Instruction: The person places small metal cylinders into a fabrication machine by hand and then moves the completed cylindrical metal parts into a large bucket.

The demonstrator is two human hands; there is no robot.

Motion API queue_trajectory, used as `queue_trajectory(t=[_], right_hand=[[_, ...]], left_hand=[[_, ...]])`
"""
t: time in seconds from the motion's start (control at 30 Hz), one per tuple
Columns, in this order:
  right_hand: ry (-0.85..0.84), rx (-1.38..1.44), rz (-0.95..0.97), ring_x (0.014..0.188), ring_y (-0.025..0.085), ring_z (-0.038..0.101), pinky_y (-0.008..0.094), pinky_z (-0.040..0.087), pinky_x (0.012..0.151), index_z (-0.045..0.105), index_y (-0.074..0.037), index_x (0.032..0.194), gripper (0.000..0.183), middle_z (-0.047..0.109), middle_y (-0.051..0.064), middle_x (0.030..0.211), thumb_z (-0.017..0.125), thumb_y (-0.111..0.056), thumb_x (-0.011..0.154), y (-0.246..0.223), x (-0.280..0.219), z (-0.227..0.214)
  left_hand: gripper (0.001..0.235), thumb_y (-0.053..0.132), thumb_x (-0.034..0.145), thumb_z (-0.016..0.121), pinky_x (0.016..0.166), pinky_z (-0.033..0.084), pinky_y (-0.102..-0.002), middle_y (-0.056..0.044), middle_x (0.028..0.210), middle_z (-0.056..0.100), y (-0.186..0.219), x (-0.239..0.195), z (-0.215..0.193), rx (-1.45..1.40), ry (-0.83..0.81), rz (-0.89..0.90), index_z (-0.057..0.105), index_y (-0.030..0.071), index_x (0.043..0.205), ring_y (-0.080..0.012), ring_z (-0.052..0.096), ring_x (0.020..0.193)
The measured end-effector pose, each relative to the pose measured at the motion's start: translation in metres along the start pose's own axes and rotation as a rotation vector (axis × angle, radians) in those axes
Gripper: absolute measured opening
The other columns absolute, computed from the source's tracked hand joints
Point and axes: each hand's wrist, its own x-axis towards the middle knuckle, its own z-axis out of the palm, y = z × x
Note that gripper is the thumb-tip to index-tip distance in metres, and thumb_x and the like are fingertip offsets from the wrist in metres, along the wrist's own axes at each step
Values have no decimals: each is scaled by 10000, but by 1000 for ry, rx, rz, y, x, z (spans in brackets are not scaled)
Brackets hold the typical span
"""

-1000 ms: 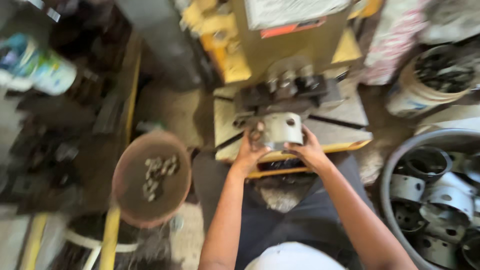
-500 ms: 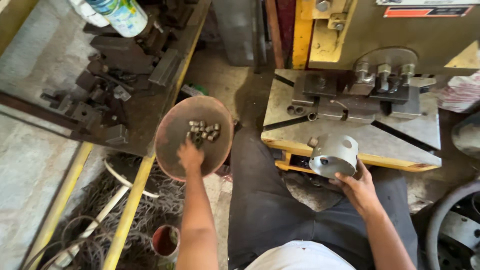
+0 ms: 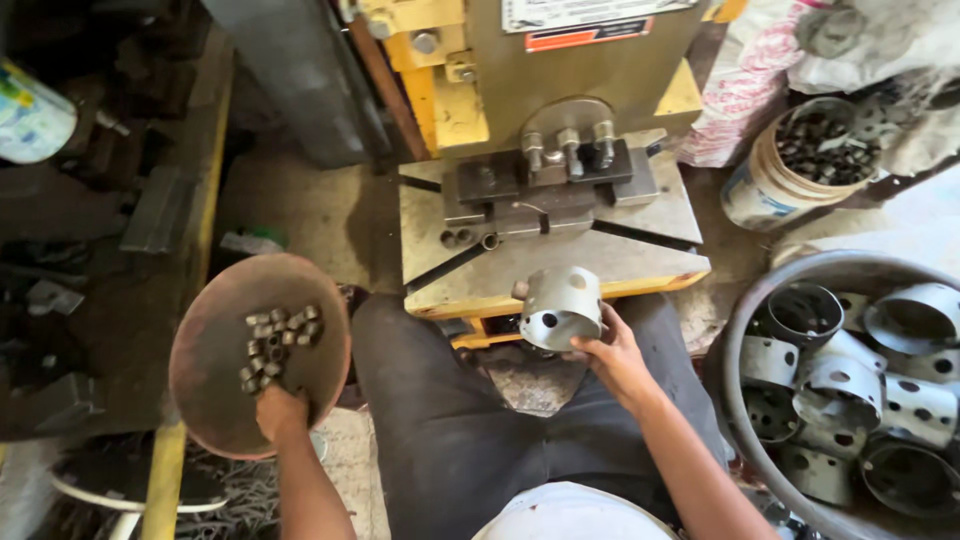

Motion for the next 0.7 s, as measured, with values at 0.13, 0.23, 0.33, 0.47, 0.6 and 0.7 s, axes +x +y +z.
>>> queue_trajectory(t=[0.13, 0.23, 0.33, 0.47, 0.6, 0.7], right_hand=[[55, -146, 5, 1110, 253, 653, 395, 616, 784, 433, -38, 1459, 773, 616, 100, 1322, 707, 108, 750, -8, -1, 2], [-57, -182, -140, 1166, 236, 625, 351, 578, 897, 437, -13, 1503, 783, 625, 156, 1323, 731, 107, 787, -2, 3, -3], [22, -259, -69, 1119, 212, 639, 378, 604, 815, 434, -62, 1471, 799, 621, 115, 1282, 727, 88, 743, 3, 0, -2], [45, -321, -88, 1129, 189, 643, 322, 573, 893, 445, -67, 1465, 818, 632, 92, 1282, 754, 113, 728, 4, -4, -11], [72, -346, -133, 1116, 178, 637, 312, 558, 874, 433, -81, 1498, 851, 632, 97, 1274, 764, 115, 739, 2, -10, -20], [72, -270, -124, 1101, 202, 648, 342, 587, 844, 447, -62, 1497, 837, 629, 116, 1269, 770, 95, 741, 0, -10, -23]], left_hand=[[523, 335, 869, 816, 890, 542, -478, -251, 1120, 723, 59, -49, -39, -549, 251, 316, 695, -34, 1220, -397, 704, 978], [287, 208, 850, 827, 829, 537, -337, -89, 954, 770, 141, -126, -65, -945, -49, 383, 772, 1, 1042, -180, 686, 860], [334, 142, 866, 781, 747, 557, -263, -77, 977, 778, 217, -194, -87, -1234, -456, 414, 767, -12, 1162, -145, 690, 844], [430, -4, 904, 669, 862, 619, -278, -118, 1183, 720, 291, -231, -90, -1584, -931, 313, 625, -44, 1330, -195, 729, 1028], [520, -50, 907, 597, 904, 603, -284, -130, 1243, 698, 319, -242, -97, -1677, -1154, 338, 579, 9, 1423, -222, 724, 1082], [543, -60, 895, 617, 919, 595, -280, -100, 1272, 693, 323, -244, -109, -1727, -1231, 353, 569, 39, 1427, -196, 715, 1128]])
